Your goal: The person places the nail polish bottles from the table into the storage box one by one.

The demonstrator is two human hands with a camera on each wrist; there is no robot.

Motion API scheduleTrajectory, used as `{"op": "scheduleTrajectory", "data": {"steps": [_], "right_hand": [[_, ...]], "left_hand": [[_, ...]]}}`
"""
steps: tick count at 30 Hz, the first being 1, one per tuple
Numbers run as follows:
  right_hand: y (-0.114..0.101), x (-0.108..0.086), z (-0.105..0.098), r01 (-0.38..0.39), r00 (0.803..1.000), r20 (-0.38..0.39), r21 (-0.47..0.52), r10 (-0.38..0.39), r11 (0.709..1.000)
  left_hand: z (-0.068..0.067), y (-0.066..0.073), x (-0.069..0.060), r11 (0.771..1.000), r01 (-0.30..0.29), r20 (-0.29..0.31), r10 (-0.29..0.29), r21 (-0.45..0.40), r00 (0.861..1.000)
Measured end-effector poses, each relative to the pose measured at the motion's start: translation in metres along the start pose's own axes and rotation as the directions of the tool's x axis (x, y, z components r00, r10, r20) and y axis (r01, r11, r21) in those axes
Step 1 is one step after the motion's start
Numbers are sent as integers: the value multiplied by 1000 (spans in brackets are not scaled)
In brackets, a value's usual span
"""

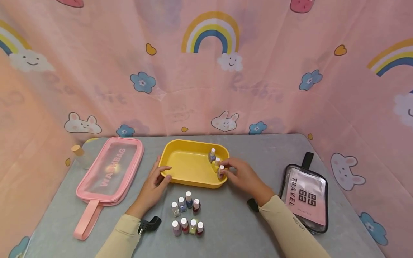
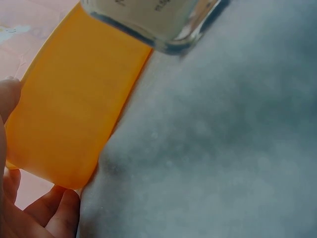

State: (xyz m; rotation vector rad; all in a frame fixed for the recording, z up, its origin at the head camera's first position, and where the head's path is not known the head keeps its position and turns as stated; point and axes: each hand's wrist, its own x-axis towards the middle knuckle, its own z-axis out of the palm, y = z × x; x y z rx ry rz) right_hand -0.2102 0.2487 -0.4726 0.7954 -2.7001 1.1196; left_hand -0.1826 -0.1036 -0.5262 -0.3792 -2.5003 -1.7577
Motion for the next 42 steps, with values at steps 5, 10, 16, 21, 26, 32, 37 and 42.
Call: {"op": "scheduleTrajectory", "data": {"steps": [5,10,16,21,26,32,37,42], "right_hand": [[-2,1,1,18,1000,4,-2,-18,1000],[0,2,0,43,999,28,-25,-42,999],[1,2,-1,63,997,44,-39,-62,997],[-6,-2,-2,15,1000,8,-25,-15,1000],[-28,-12,-1,-26,991,-129,-26,22,999],[-64,-15,18,100,981,-158,-86,-113,991],[-87,-16,33,115,993,22,54,-116,992],[-90,-30,45,77,991,101,137,-91,988]], "left_hand": [[0,1,0,1000,2,-4,-2,-8,1000],[1,-1,0,1000,14,4,-14,-5,1000],[1,-2,0,1000,4,2,-4,-10,1000],[2,-2,0,1000,0,2,0,-4,1000],[1,-1,0,1000,2,4,-2,0,1000],[-4,-1,1,1000,2,-2,-2,19,1000],[-3,-1,1,1000,4,-5,-4,20,1000],[-1,-1,0,1000,10,6,-10,16,1000]]}}
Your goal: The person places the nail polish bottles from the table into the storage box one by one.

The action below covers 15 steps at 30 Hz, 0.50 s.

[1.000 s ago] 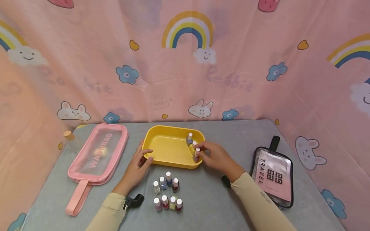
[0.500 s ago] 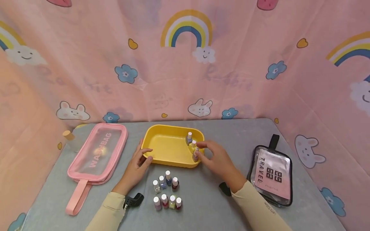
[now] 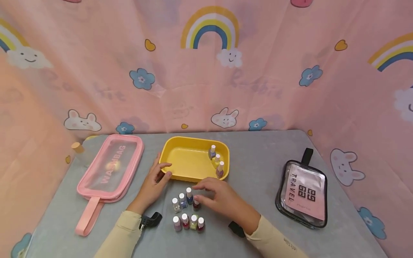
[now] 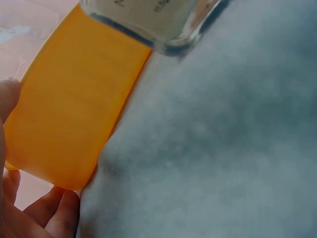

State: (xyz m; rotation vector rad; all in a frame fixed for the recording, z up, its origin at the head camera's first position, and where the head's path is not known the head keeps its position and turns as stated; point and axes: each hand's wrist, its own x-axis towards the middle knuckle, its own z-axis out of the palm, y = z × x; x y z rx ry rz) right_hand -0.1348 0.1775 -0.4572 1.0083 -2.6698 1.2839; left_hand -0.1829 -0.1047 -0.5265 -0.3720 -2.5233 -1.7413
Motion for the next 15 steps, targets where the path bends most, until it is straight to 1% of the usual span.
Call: {"op": "scheduleTrajectory", "data": {"steps": [4,9,11,13,15], "right_hand": [[3,-9,7,-42,999,19,21,42,999],[5,-11,11,-77,997,9,29,77,997],[3,-8,9,-85,996,-7,42,86,995],[-2,-2,2,-116,992,-36,38,118,992],[-9,8,-10,-166,983,-76,32,168,986]], "left_hand": [[1,-1,1,1000,-6,-6,6,-15,1000],[2,-2,0,1000,-12,-8,12,-20,1000],[2,-3,1,1000,-13,-6,13,-18,1000],[2,-3,1,1000,-14,-3,14,-18,1000],[1,-3,1,1000,-14,-1,14,-17,1000]]}}
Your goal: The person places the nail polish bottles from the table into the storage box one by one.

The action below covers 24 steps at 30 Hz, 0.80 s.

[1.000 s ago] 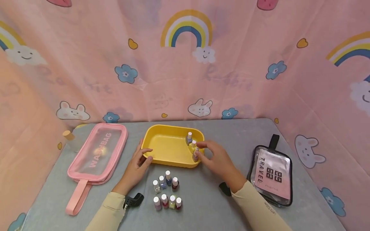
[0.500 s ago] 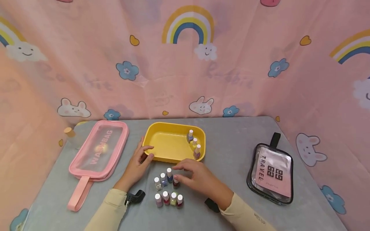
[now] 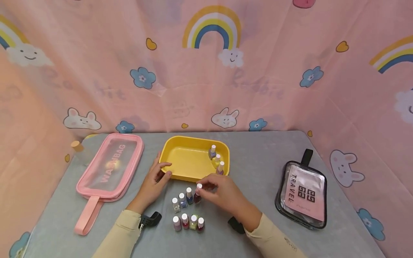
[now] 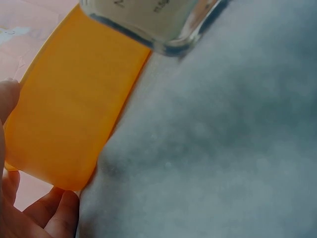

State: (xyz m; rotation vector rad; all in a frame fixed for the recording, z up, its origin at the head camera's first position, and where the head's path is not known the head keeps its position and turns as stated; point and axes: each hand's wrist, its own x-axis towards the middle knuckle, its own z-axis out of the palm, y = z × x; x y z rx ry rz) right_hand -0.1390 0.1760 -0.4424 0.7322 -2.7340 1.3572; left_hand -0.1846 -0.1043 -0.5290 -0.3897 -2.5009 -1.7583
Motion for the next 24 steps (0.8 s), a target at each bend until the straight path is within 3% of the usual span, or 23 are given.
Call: {"op": "scheduleTrajectory", "data": {"steps": [4,7,12,17,24], "right_hand": [[-11,33,-27,-131,989,-73,8,131,991],[-5,66,-41,-188,978,-96,-10,186,982],[19,109,-50,-244,970,-41,-102,241,965],[35,124,-51,-317,946,21,-146,324,937],[45,131,-50,-300,945,79,-170,317,939]], "left_hand": [[0,1,0,1000,3,-1,-3,1,1000],[0,1,0,1000,8,-2,-8,2,1000],[1,1,0,1000,12,1,-12,-5,1000],[1,3,-1,1000,5,2,-5,-5,1000],[0,2,0,1000,7,-4,-7,-9,1000]]}}
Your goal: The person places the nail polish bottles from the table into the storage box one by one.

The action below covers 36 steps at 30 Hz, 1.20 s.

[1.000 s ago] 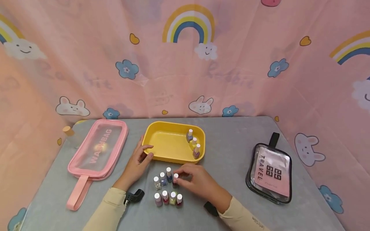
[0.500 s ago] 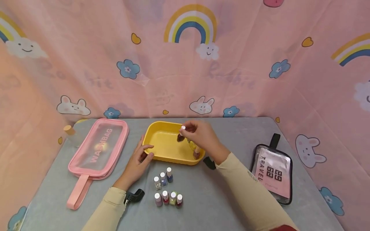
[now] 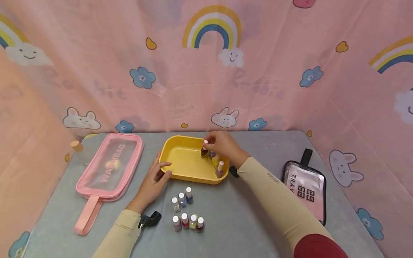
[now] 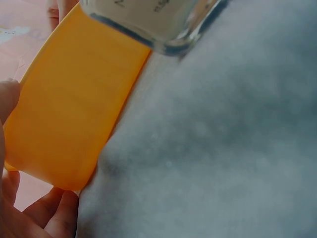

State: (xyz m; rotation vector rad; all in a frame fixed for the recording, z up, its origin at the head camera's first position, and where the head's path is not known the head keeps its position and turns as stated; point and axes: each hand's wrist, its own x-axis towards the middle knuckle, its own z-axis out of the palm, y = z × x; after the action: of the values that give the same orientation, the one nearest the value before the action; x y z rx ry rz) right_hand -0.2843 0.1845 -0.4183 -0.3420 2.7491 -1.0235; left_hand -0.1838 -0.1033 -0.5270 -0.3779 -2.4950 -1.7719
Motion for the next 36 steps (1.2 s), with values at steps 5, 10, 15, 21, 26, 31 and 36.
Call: {"op": "scheduleTrajectory", "data": {"steps": [5,10,15,21,26,31,36], "right_hand": [[-2,4,1,-15,1000,12,-12,15,1000],[-2,6,4,-12,1000,25,-43,13,999],[2,8,6,-11,1000,23,-39,12,999],[0,5,4,-1,1000,-20,-13,1,1000],[-18,-19,-2,78,986,-147,8,-76,997],[-40,-64,12,188,967,-177,-2,-186,982],[-42,-103,40,319,947,-39,-17,-320,948]], "left_hand": [[0,0,0,1000,-4,3,4,4,1000],[-1,0,-1,1000,-1,1,1,6,1000],[0,1,0,1000,-2,2,2,11,1000],[0,2,-1,1000,3,0,-3,5,1000],[0,2,-1,1000,4,1,-4,6,1000],[0,1,-1,1000,-5,-3,5,7,1000],[0,3,-1,1000,1,-5,-1,4,1000]]}}
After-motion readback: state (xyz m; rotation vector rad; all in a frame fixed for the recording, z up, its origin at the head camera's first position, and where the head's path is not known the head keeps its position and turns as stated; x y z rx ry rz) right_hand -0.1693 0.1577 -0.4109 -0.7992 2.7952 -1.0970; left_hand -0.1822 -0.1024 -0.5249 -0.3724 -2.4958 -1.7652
